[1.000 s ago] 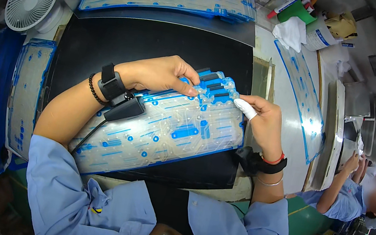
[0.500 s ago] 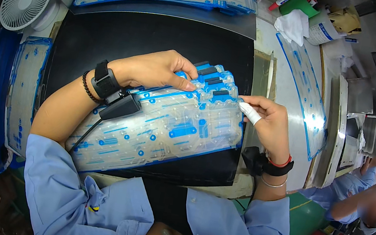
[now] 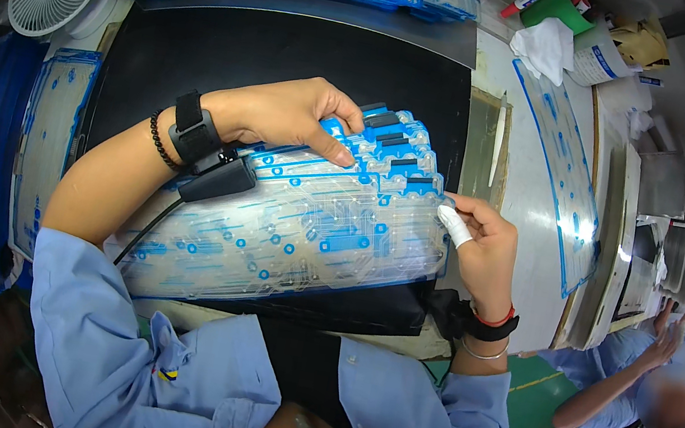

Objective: Inspecting and sorting blue plastic circuit components on an assembly line.

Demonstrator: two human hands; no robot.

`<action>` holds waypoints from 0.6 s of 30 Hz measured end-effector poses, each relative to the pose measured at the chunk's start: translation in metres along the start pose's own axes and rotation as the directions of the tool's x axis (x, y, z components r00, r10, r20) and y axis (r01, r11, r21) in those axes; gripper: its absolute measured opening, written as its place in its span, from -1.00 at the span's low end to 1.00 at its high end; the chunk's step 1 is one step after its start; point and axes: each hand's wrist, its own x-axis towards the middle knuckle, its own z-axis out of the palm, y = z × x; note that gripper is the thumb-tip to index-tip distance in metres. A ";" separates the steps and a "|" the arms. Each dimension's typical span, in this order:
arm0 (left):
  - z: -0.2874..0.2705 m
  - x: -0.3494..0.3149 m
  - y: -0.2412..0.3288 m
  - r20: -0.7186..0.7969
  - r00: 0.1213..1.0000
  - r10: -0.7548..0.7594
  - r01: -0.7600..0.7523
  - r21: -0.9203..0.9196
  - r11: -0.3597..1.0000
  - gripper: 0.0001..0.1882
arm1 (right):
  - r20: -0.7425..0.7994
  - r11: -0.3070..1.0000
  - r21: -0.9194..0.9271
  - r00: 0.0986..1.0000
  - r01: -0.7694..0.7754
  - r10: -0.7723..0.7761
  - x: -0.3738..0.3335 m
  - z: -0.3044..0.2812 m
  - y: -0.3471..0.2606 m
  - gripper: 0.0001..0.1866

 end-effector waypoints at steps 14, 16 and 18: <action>0.001 -0.003 -0.002 -0.029 0.999 0.034 -0.032 0.050 0.998 -0.72 | 0.088 0.996 0.056 0.994 -0.071 0.066 -0.001 -0.003 -0.005 -0.66; 0.001 -0.003 -0.002 -0.029 0.999 0.040 -0.038 0.054 0.998 -0.71 | 0.086 0.996 0.055 0.994 -0.067 0.062 -0.002 -0.004 -0.006 -0.66; 0.002 -0.002 -0.001 -0.032 0.999 0.038 -0.036 0.063 0.997 -0.71 | 0.084 0.997 0.052 0.995 -0.061 0.057 -0.002 -0.004 -0.006 -0.67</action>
